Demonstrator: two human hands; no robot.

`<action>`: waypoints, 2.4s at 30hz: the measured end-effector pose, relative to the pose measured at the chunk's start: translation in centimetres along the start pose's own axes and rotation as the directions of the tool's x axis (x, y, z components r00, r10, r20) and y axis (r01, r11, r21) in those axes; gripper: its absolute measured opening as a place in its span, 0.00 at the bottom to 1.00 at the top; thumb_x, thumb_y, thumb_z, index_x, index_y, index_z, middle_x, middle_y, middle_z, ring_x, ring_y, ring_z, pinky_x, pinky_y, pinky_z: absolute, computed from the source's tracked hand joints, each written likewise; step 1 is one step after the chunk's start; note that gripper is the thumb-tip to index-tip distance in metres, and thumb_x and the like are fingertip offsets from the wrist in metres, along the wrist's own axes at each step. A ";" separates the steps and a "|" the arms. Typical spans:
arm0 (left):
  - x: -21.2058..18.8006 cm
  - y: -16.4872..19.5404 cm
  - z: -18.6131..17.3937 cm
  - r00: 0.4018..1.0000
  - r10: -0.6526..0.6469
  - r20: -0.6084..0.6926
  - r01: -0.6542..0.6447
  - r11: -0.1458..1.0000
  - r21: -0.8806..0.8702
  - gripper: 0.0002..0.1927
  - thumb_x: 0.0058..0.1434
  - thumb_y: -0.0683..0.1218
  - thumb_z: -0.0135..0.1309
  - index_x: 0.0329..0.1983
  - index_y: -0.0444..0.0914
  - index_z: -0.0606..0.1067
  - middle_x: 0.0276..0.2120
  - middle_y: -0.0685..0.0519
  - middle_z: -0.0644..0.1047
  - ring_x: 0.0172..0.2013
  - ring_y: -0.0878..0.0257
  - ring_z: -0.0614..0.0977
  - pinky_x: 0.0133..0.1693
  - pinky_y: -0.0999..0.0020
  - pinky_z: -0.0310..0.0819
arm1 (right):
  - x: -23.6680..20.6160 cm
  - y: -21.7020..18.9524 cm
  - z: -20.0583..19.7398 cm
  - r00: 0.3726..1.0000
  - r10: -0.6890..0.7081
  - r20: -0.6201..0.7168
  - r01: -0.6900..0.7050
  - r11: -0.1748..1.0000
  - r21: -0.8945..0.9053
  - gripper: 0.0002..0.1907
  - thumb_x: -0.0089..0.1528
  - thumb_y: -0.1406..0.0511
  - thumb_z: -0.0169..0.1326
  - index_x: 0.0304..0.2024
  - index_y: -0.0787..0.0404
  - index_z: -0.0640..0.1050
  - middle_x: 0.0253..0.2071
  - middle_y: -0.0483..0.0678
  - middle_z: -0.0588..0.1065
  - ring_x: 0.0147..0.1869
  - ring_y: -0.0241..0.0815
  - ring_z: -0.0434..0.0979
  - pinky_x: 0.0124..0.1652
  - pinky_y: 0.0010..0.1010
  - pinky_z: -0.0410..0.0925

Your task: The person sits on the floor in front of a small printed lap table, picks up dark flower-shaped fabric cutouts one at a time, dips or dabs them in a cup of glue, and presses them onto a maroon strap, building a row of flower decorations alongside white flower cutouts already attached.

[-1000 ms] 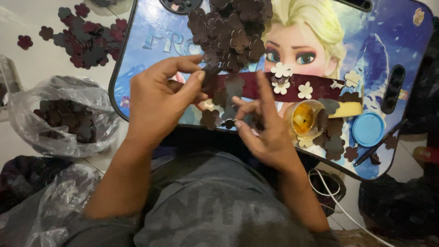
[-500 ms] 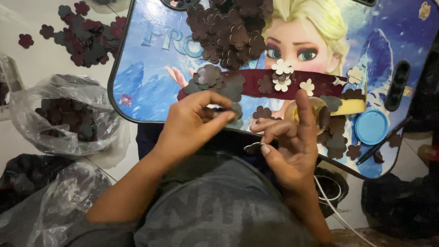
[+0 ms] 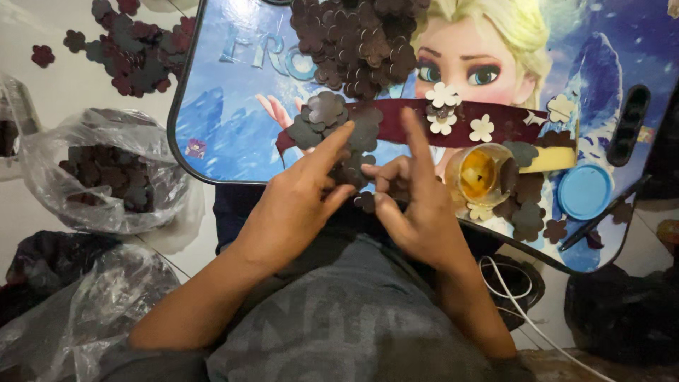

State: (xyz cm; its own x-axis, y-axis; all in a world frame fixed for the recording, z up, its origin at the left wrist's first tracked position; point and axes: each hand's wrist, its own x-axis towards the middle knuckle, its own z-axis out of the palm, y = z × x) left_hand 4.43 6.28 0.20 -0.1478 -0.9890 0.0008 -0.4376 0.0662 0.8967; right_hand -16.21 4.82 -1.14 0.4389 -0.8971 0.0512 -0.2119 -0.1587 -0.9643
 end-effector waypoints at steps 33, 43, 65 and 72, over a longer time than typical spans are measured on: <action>1.0 -2.1 -0.2 0.978 -0.202 0.048 0.146 0.508 -0.849 0.26 0.70 0.35 0.53 0.71 0.33 0.67 0.50 0.49 0.78 0.48 0.67 0.82 0.52 0.70 0.80 | -0.9 -4.0 -0.4 0.919 0.171 -0.355 -0.111 0.977 0.182 0.54 0.63 0.79 0.56 0.83 0.55 0.41 0.38 0.46 0.75 0.38 0.31 0.73 0.40 0.20 0.66; 0.0 -0.6 2.8 0.876 -0.257 0.408 0.477 0.327 -0.816 0.26 0.73 0.48 0.44 0.74 0.42 0.64 0.47 0.54 0.79 0.44 0.68 0.82 0.48 0.68 0.81 | -3.7 -3.7 -1.5 0.878 0.220 -0.426 -0.005 0.893 0.450 0.51 0.64 0.80 0.56 0.83 0.62 0.46 0.38 0.48 0.76 0.40 0.31 0.74 0.44 0.17 0.67; -0.7 -0.6 4.8 0.894 -0.172 0.414 0.448 0.319 -0.835 0.27 0.75 0.50 0.43 0.77 0.42 0.61 0.59 0.53 0.76 0.54 0.68 0.79 0.55 0.66 0.77 | -3.8 -2.6 -0.4 0.843 0.246 -0.479 -0.052 0.923 0.382 0.53 0.63 0.82 0.56 0.83 0.60 0.45 0.35 0.43 0.72 0.40 0.27 0.71 0.45 0.15 0.66; -0.8 -0.8 4.8 0.896 -0.162 0.414 0.445 0.314 -0.839 0.27 0.76 0.50 0.43 0.77 0.40 0.62 0.58 0.51 0.76 0.53 0.66 0.79 0.56 0.62 0.80 | -3.5 -2.2 -0.1 0.828 0.253 -0.501 -0.064 0.929 0.363 0.54 0.63 0.83 0.57 0.84 0.59 0.44 0.35 0.42 0.72 0.39 0.26 0.71 0.43 0.14 0.66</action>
State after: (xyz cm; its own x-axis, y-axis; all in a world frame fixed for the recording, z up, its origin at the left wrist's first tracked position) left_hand 0.64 7.61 -2.65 -0.4287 -0.8417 -0.3283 0.5406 -0.5301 0.6533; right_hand -17.42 8.25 0.81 -0.1279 -0.9892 -0.0712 0.0922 0.0596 -0.9940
